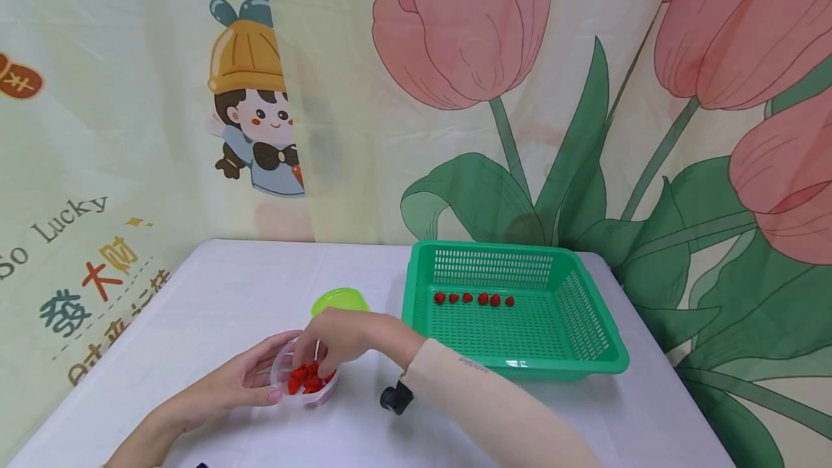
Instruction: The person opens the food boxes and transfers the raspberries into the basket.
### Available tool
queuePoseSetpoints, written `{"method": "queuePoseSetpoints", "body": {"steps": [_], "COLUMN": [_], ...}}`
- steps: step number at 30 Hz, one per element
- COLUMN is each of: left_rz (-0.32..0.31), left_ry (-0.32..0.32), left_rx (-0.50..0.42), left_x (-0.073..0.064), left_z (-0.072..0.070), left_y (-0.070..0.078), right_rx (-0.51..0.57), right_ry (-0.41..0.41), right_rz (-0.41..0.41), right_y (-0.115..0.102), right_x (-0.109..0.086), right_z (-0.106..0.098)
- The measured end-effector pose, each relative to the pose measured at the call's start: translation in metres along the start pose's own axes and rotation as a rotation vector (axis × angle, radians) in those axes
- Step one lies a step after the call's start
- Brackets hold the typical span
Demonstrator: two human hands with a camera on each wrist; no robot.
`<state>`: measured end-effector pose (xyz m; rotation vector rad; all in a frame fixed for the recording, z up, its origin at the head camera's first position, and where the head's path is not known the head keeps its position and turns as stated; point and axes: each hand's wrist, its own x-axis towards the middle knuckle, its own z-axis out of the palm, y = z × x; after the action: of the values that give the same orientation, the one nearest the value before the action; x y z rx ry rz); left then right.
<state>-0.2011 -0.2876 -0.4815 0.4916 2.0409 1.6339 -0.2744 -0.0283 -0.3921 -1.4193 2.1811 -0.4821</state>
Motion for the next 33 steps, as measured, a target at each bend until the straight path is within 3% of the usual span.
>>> {"method": "queuePoseSetpoints", "body": {"steps": [12,33], "left_rz": [0.015,0.025], "left_ry": [-0.018,-0.018], "left_rx": [-0.025,-0.029], "left_x": [0.001,0.000], "left_z": [0.001,0.000], "left_y": [0.001,0.001], "right_rx": [-0.081,-0.339], "right_ry": [-0.088,-0.168], "right_rz": [-0.024,-0.064], "right_y": [-0.004,-0.009], "right_x": [0.012,0.031], "right_z": [0.008,0.022]}}
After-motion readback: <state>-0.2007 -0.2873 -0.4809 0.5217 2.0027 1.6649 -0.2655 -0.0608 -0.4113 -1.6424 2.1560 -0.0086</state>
